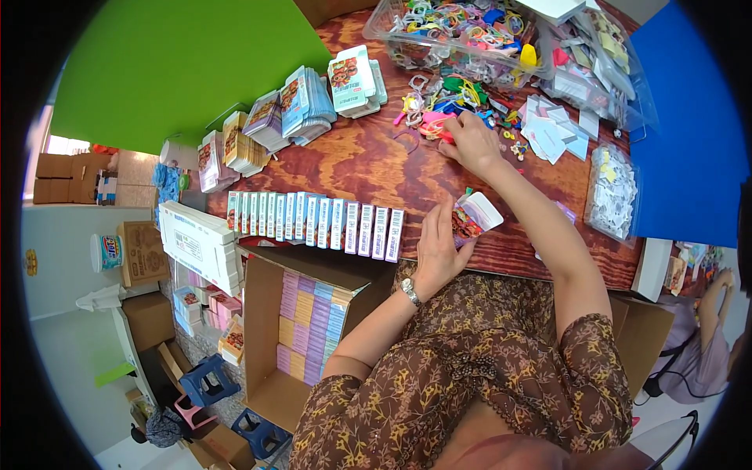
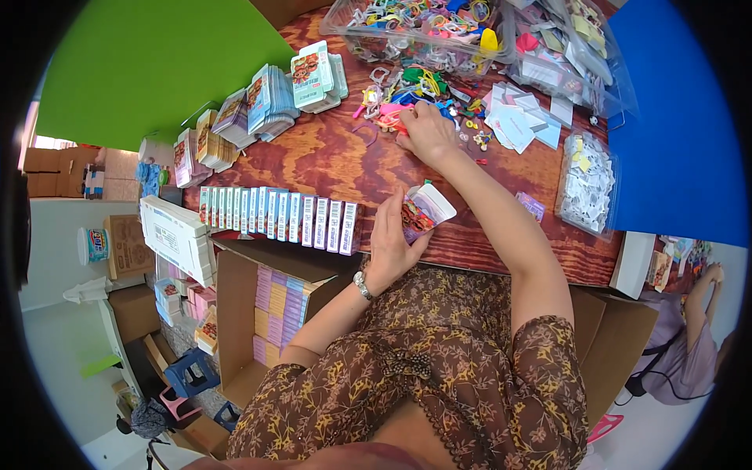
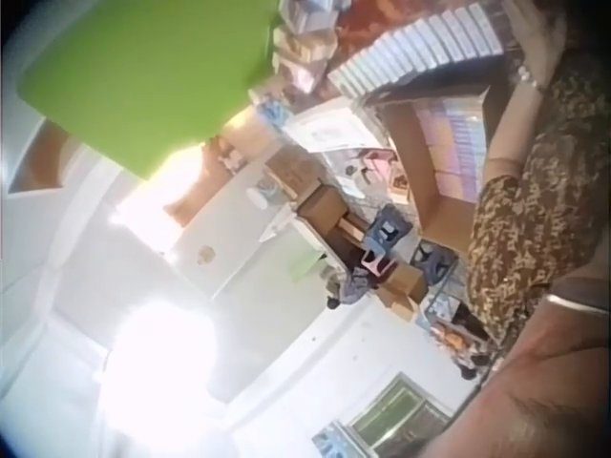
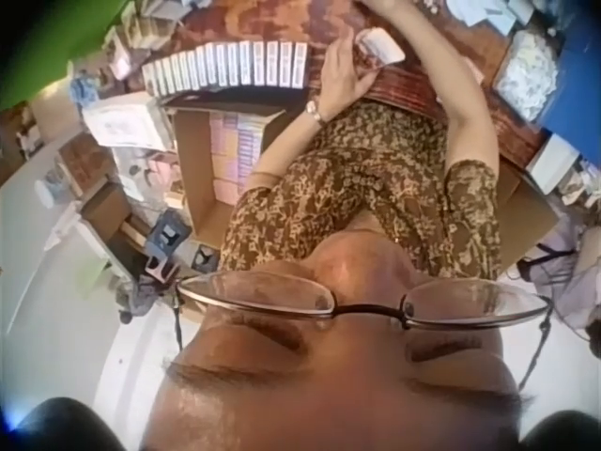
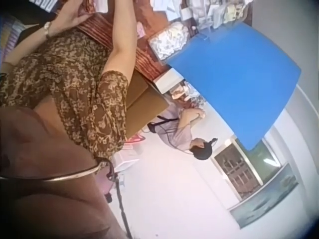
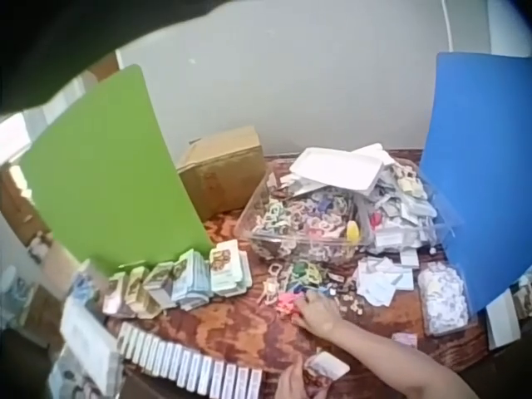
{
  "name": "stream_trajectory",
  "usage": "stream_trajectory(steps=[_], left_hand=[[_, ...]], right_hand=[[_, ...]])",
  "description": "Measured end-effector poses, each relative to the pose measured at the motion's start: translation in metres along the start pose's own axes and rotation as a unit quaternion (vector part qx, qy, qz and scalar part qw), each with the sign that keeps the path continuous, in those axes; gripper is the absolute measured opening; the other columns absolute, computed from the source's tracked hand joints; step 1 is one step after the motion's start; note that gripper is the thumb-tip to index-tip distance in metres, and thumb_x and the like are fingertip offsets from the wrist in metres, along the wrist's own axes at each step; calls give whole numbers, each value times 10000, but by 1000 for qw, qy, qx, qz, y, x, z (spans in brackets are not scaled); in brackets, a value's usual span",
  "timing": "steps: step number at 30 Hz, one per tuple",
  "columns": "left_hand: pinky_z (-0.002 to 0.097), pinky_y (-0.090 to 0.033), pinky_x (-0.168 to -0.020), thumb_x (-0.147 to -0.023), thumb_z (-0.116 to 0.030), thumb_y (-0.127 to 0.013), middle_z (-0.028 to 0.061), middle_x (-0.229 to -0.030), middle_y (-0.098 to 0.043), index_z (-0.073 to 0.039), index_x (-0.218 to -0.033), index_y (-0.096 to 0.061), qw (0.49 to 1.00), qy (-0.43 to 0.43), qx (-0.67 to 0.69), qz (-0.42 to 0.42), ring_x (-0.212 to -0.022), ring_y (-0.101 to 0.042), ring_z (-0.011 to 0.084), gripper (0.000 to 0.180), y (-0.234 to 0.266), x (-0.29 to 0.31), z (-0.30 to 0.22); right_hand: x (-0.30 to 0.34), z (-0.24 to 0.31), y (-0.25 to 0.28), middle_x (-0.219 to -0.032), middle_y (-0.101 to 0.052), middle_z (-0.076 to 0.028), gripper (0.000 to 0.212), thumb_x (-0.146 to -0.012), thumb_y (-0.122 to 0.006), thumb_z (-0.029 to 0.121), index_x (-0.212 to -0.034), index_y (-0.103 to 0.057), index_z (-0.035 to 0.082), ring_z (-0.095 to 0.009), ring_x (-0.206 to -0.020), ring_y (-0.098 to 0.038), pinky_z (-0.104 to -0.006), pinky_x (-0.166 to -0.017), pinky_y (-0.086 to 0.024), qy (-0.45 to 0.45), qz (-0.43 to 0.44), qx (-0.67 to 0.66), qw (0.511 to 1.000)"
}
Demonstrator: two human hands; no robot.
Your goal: Packaging small items and cards into boxes and organizing them on an assembly table.
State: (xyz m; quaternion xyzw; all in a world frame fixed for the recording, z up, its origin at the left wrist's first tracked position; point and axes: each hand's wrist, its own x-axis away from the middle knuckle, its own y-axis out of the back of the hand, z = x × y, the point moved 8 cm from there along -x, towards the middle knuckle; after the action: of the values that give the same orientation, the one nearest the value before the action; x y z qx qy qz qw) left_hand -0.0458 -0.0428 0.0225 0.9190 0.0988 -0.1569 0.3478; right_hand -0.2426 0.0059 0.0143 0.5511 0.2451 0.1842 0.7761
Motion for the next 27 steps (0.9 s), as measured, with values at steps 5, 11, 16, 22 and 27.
stream_trajectory(steps=[5,11,16,22,27], left_hand=[[482,-448,-1017,-756,-109,-803,257,-1325,-481,48,-1501,-320,999,9,31,4,-1216,-494,428,901,-1,3,5],[484,-449,-1010,-749,-103,-796,253,-1316,-485,43,-1504,-319,999,-6,34,20,-1205,-498,426,905,-6,-3,-1],[488,-445,-1019,-749,-105,-791,254,-1322,-487,40,-1504,-322,999,6,31,27,-1218,-495,432,900,-8,0,3],[489,-447,-1018,-754,-113,-797,260,-1313,-495,44,-1496,-334,999,-7,26,25,-1214,-503,438,888,-6,-4,-4],[475,-461,-1003,-757,-123,-808,260,-1308,-499,45,-1483,-350,999,20,24,10,-1196,-518,438,875,-5,-4,9]], right_hand=[[-18,-21,26,-977,-704,-144,225,-918,-671,286,-1060,-723,119,-358,-944,-659,-469,-803,-536,9,22,-81,996],[-1,-67,48,-886,-709,-181,291,-1007,-535,337,-1103,-666,95,-411,-863,-681,-515,-763,-530,-38,147,76,986],[24,-95,41,-972,-700,-221,221,-1000,-497,220,-1107,-596,54,-443,-941,-663,-551,-792,-501,-74,139,-35,987],[29,-94,28,-1008,-701,-190,170,-970,-568,176,-1083,-650,79,-415,-944,-659,-505,-804,-512,65,29,-95,993],[31,-85,46,-1094,-694,-135,190,-993,-584,150,-1116,-678,41,-268,-896,-673,-370,-768,-530,-15,16,-162,987]])
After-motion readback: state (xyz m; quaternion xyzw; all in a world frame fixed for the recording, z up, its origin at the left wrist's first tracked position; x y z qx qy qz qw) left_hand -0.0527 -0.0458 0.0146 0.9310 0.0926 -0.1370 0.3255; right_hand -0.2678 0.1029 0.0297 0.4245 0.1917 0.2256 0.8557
